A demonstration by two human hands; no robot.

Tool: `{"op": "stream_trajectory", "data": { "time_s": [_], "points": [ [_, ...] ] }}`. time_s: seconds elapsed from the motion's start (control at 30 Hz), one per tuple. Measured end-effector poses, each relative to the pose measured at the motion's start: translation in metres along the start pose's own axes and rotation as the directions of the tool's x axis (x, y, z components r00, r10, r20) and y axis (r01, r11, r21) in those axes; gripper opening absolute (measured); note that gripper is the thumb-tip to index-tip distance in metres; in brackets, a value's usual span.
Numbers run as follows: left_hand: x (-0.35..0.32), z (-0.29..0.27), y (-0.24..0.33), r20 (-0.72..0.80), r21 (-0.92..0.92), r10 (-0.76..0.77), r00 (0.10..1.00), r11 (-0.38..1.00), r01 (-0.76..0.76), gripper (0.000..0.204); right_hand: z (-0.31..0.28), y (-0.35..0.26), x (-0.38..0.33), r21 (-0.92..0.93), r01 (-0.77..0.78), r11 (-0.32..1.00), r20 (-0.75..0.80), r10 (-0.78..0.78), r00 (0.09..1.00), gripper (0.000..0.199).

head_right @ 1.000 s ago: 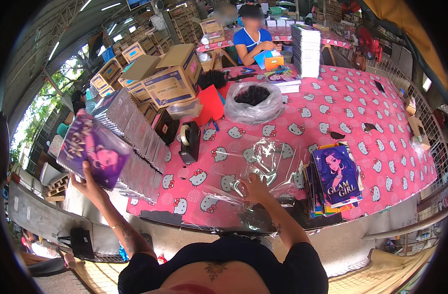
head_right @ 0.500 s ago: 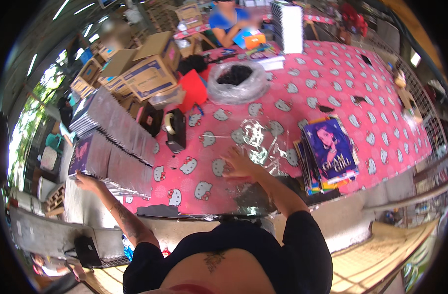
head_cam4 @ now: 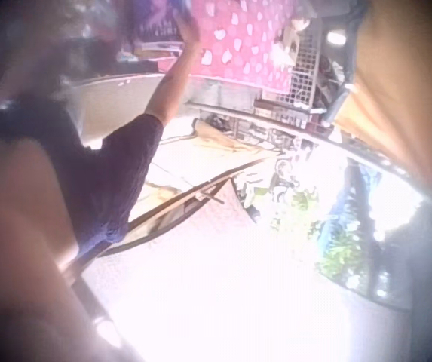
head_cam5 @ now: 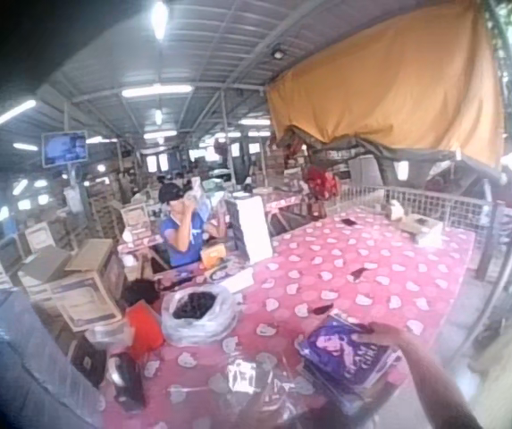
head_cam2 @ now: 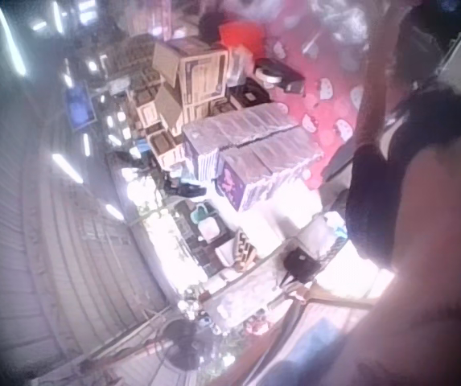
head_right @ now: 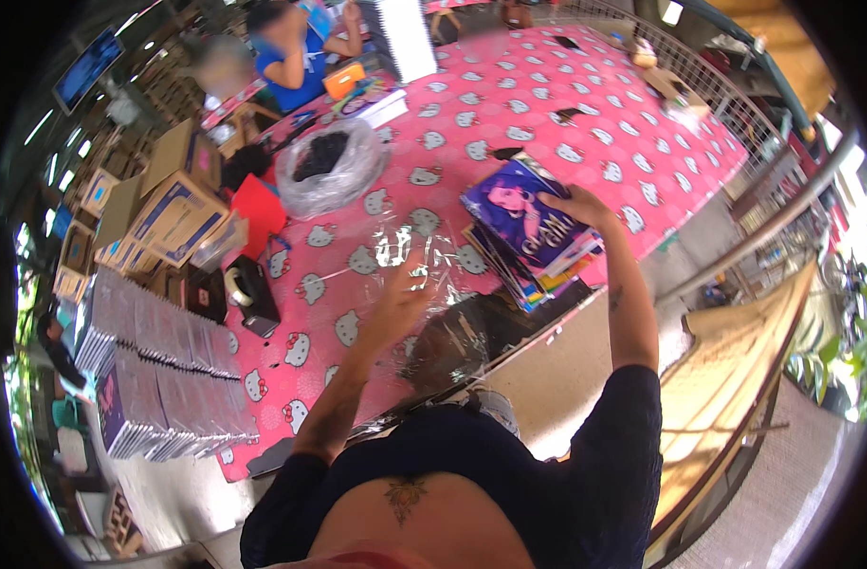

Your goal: The person takes stacks of notebooks, places them into plastic sleeves, and seals the sleeves with tape.

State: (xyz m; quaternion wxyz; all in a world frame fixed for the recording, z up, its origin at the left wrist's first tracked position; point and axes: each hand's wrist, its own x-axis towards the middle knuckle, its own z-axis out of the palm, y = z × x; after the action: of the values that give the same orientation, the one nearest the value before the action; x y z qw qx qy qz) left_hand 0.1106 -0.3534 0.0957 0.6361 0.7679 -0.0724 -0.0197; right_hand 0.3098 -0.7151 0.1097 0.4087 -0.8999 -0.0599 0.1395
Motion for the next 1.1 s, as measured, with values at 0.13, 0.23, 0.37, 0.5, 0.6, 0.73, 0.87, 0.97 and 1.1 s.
{"op": "stream_trajectory", "data": {
  "time_s": [0.13,0.23,0.37,0.5,0.6,0.73,0.87,0.97,1.1],
  "points": [
    [0.085,0.101,-0.038,-0.021,-0.229,-0.197,0.98,0.955,0.187,0.058,-0.009,-0.019,0.021,-0.338,-0.048,0.94,0.033,0.063,0.997,0.084],
    [0.119,0.119,-0.064,-0.079,0.022,-0.073,0.994,0.997,0.075,0.044,-0.002,-0.026,0.027,-0.383,0.034,0.923,-0.043,-0.055,0.998,0.082],
    [0.102,0.107,-0.021,0.025,-0.169,-0.316,0.948,0.934,0.316,0.042,-0.019,-0.041,0.014,-0.268,-0.03,0.963,0.085,0.055,0.995,0.076],
    [0.103,0.107,-0.029,0.028,-0.335,-0.333,0.943,0.885,0.322,0.04,-0.018,-0.034,0.011,-0.11,-0.114,0.987,0.166,0.131,0.977,0.07],
    [0.094,0.11,-0.007,0.059,-0.321,-0.306,0.95,0.895,0.308,0.041,-0.01,-0.028,0.003,-0.084,-0.121,0.989,0.162,0.133,0.978,0.079],
    [0.098,0.091,-0.035,0.092,-0.429,-0.405,0.91,0.808,0.403,0.043,0.003,-0.065,-0.004,-0.229,0.056,0.972,-0.022,-0.062,0.998,0.102],
    [0.095,0.078,-0.036,0.208,-0.57,-0.384,0.9,0.7,0.431,0.042,0.005,-0.076,-0.016,-0.232,0.013,0.973,0.1,0.01,0.995,0.096],
    [0.093,0.097,-0.011,0.156,-0.522,-0.352,0.923,0.764,0.379,0.04,-0.007,-0.039,-0.011,-0.129,-0.177,0.976,0.208,0.201,0.957,0.084],
    [0.095,0.069,-0.035,0.171,-0.597,-0.343,0.924,0.71,0.374,0.038,0.014,-0.073,-0.02,-0.041,-0.178,0.983,0.218,0.183,0.959,0.08]
  ]
}}
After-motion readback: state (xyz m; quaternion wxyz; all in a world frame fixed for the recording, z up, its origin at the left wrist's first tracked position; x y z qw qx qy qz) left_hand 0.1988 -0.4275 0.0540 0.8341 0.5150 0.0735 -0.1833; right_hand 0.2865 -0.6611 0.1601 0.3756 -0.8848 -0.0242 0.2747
